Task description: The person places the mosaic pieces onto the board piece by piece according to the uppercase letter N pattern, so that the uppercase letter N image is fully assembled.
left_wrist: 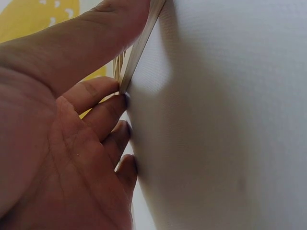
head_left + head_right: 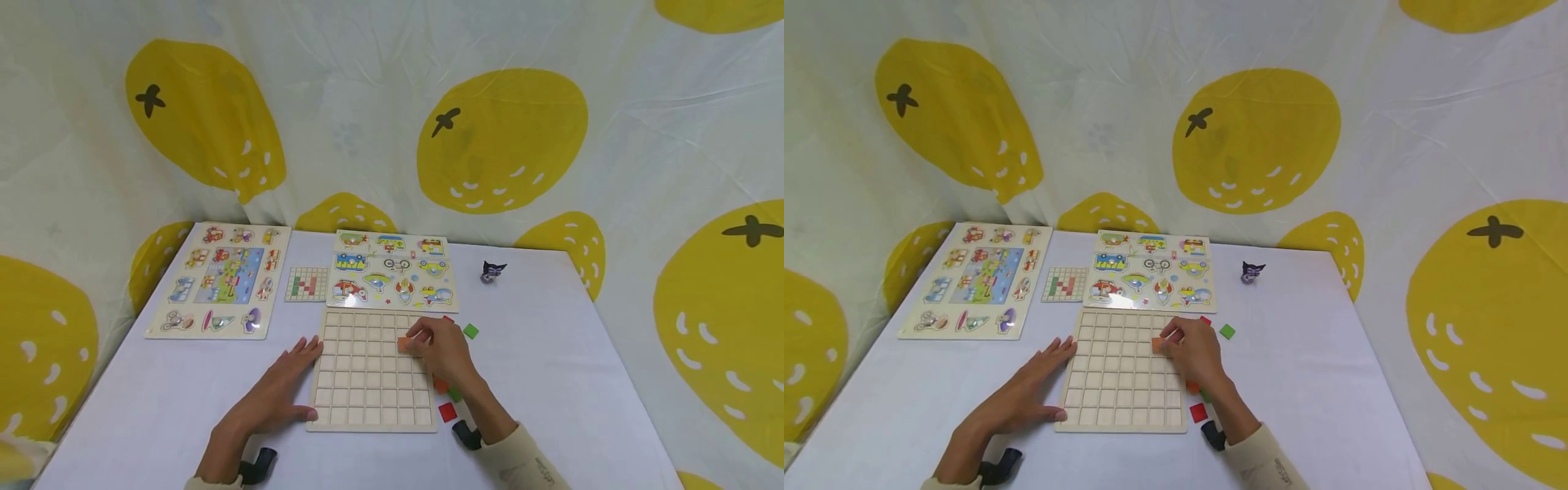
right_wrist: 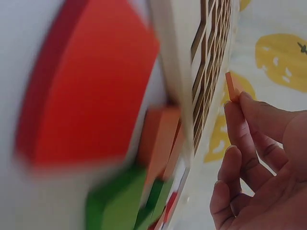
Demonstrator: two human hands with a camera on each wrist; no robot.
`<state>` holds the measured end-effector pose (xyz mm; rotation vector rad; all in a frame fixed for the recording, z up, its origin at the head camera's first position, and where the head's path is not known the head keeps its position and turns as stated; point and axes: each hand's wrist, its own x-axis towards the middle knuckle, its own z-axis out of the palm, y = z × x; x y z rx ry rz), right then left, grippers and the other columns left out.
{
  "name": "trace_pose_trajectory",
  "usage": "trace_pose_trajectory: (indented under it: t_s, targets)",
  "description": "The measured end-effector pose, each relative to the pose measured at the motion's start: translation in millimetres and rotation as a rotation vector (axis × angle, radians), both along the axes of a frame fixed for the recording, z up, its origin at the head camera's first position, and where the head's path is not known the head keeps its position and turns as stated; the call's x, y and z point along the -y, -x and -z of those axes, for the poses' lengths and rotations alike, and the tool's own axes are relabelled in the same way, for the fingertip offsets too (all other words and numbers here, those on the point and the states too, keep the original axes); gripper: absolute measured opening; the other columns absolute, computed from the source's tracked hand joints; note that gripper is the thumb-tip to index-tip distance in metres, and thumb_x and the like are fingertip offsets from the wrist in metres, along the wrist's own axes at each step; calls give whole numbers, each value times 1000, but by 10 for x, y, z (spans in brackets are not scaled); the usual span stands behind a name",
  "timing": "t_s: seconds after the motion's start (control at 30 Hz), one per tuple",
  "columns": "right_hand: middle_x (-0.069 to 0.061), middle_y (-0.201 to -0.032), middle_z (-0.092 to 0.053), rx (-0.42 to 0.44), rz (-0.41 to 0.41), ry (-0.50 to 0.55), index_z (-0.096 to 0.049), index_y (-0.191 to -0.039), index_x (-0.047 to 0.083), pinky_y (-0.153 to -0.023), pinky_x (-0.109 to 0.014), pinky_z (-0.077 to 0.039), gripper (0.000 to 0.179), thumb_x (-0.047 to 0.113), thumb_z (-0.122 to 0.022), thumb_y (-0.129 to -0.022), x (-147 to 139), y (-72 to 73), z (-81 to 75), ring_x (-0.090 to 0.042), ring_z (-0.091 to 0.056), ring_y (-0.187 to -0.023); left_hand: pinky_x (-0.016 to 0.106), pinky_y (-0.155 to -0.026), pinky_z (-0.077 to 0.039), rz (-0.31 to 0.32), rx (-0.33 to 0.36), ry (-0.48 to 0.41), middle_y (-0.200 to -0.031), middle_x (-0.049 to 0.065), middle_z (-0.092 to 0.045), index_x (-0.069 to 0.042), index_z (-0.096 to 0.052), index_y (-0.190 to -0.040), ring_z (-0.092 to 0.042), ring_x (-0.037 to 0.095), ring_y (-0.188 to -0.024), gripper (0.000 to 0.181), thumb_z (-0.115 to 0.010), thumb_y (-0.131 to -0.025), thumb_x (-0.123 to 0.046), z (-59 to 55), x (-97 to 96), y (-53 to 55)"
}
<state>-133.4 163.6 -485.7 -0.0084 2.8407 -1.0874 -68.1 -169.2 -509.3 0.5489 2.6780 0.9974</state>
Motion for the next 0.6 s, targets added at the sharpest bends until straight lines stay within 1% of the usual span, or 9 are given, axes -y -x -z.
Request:
trace_pose_trajectory:
  t_s: [0.07,0.2,0.3,0.5,0.6]
  targets:
    - [5,-76,-67,13,-15,15,-78,-94,22,-64,-27,-48,10,20,-87,-88,67,0,5,-16,-59,-79,55,-134,-15,0,-2,-2,-176,10,-29,-8,-35,-166,-19,38,-166,117,-99,-69,-24,-6,0,-5]
    - [6,-77,-66,17,-40,4,-78,-90,22,-64,-27,-48,10,20,-88,-88,184,17,30,-16,-59,-82,52,-135,-15,0,0,-5,-176,10,-29,-8,-35,-166,-19,37,-166,117,-98,-70,-24,-16,-2,-12]
    - [6,-77,-65,13,-45,-32,-77,-88,23,-64,-27,-48,10,21,-87,-88,244,35,52,-15,-59,-83,50,-136,-13,-3,3,-8,-177,10,-28,-9,-34,-167,-18,37,-166,117,-98,-70,-25,-11,-4,-12]
    - [4,-74,-62,27,-46,-100,-76,-84,23,-60,-26,-48,12,23,-87,-89,309,52,51,-16,-57,-80,40,-137,-7,-11,15,-2,-177,7,-27,-11,-33,-167,-17,36,-166,118,-98,-70,-26,7,-3,-12]
    - [4,-72,-61,15,-55,-126,-77,-83,23,-60,-26,-48,12,23,-87,-88,326,54,38,-16,-56,-80,40,-138,-7,-15,17,-8,-177,7,-27,-11,-34,-167,-17,36,-166,118,-99,-70,-25,3,-2,-13]
